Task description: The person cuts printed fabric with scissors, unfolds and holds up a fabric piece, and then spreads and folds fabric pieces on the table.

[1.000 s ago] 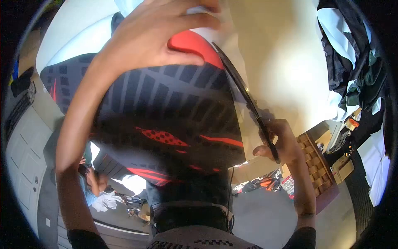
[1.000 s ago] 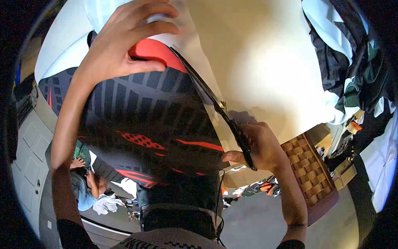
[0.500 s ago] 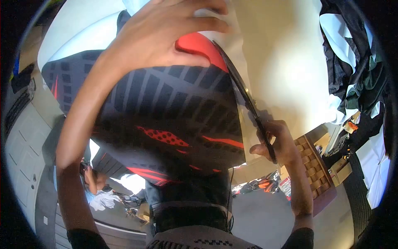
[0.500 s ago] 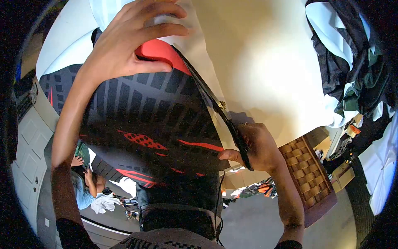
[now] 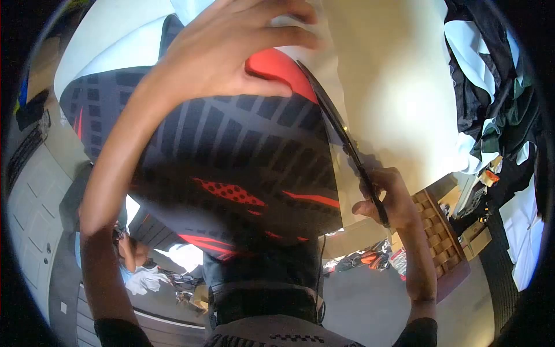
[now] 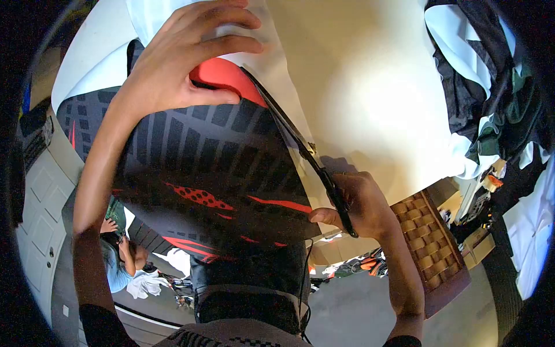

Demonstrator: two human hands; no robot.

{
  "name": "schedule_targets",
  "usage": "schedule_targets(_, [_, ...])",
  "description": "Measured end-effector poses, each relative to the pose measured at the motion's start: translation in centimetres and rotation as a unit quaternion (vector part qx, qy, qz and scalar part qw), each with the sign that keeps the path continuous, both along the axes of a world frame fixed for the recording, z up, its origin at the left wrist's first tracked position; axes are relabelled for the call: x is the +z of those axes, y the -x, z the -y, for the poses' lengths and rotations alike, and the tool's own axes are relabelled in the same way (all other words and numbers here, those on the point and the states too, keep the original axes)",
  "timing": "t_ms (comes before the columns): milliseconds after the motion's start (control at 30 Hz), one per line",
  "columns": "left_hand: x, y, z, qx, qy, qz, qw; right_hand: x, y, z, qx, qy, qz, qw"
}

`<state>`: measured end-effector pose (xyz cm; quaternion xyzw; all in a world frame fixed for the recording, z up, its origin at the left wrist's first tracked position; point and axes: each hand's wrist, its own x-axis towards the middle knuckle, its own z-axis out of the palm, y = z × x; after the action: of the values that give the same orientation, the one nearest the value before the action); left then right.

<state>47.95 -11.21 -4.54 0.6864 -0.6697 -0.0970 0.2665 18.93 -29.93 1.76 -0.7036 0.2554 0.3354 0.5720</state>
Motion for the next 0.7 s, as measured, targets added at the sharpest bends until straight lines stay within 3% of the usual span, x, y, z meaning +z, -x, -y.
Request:
schedule_targets(200, [-0.5,-0.1,0.1,-0.01,0.025,-0.026,0.999,0.2,-0.6,0.4,0.01,-0.027,-0.014,0.999])
schedule_targets(333, [0.6,-0.1,0.2,-0.001,-0.001,-0.018,1.0,-0.5,0.1,0.3,0.028,-0.009,0.099,0.995])
schedule_targets(700, [0.1,-0.2,0.3,-0.009,0.008,-0.011,1.0,-0.5,0.0,0.0,0.018,-0.003,0.094,0.995])
